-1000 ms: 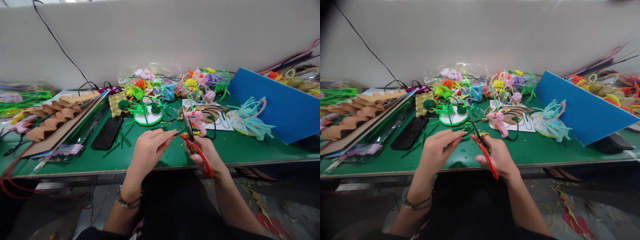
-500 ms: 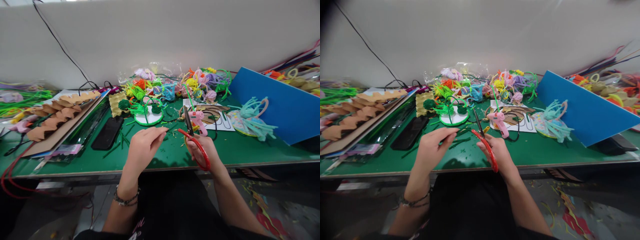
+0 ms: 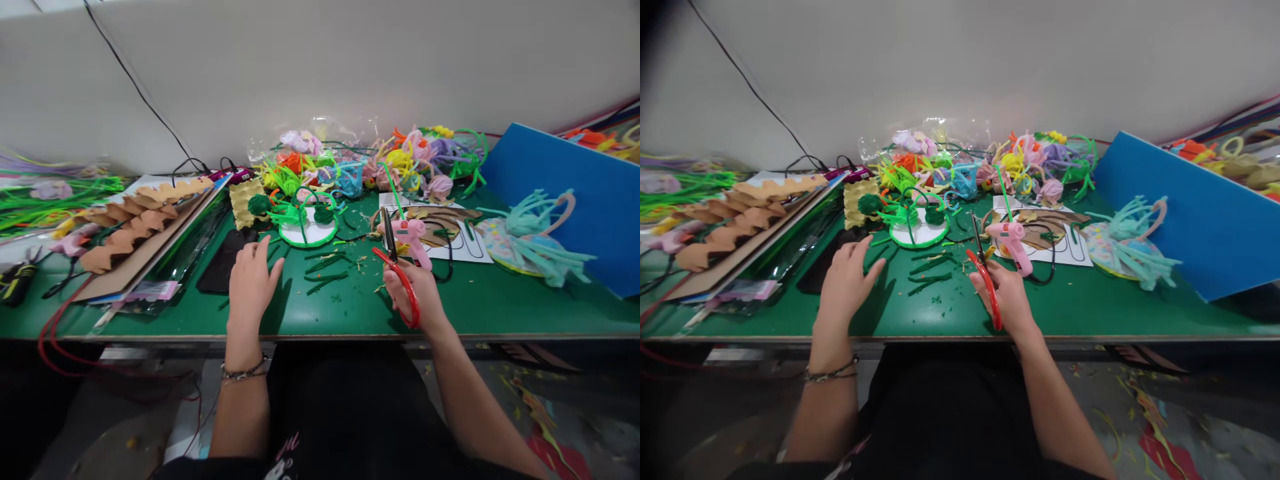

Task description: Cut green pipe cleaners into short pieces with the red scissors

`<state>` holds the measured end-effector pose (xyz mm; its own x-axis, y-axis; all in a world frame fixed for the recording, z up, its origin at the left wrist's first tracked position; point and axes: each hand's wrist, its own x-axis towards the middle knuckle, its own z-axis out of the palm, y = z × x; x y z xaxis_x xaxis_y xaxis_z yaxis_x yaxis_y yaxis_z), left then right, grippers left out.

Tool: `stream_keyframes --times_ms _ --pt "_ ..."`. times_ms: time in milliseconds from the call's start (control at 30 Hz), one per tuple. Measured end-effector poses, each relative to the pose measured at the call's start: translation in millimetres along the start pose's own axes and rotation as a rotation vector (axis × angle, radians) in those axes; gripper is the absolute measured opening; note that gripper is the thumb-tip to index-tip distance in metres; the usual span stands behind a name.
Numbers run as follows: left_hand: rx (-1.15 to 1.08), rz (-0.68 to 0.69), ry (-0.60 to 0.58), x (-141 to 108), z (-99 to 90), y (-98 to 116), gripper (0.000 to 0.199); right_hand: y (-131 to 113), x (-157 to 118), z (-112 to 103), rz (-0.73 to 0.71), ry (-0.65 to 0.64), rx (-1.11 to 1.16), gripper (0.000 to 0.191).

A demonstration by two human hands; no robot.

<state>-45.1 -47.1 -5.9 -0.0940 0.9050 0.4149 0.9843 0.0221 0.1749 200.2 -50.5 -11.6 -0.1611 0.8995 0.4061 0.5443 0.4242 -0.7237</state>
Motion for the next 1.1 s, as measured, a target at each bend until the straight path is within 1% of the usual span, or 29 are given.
stream_keyframes --times_ms 100,167,300,433,533,600,767,833,933,1033,1100 --pt "-0.023 0.097 -0.028 -3 2.6 2 0.036 5 0 5 0.023 -0.006 0.016 0.039" --pt "-0.084 0.189 -0.098 -3 3.2 7 0.032 9 0 9 0.049 -0.004 0.041 0.041" --pt "-0.188 0.343 -0.279 5 3.3 20 0.024 16 0 13 0.110 0.006 0.098 0.041" --pt "-0.183 0.424 -0.444 15 4.6 35 0.019 19 -2 15 0.173 0.026 0.153 0.043" --pt "-0.101 0.501 -0.509 22 8.5 45 0.019 19 -3 15 0.190 0.038 0.191 0.043" --pt "-0.055 0.531 -0.542 27 11.5 47 0.018 19 -3 15 0.188 0.042 0.207 0.042" --pt "-0.090 0.613 -0.677 40 16.2 44 0.013 20 -3 14 0.187 0.030 0.193 0.042" --pt "-0.090 0.659 -0.674 44 17.7 42 0.012 21 -4 14 0.193 0.026 0.206 0.041" --pt "-0.153 0.671 -0.595 49 19.6 41 0.014 21 -6 14 0.206 0.025 0.218 0.040" --pt "-0.345 0.629 -0.517 54 19.1 43 0.017 23 -7 14 0.189 0.037 0.186 0.038" --pt "-0.546 0.608 -0.547 55 17.2 46 0.022 23 -6 14 0.161 0.045 0.155 0.038"
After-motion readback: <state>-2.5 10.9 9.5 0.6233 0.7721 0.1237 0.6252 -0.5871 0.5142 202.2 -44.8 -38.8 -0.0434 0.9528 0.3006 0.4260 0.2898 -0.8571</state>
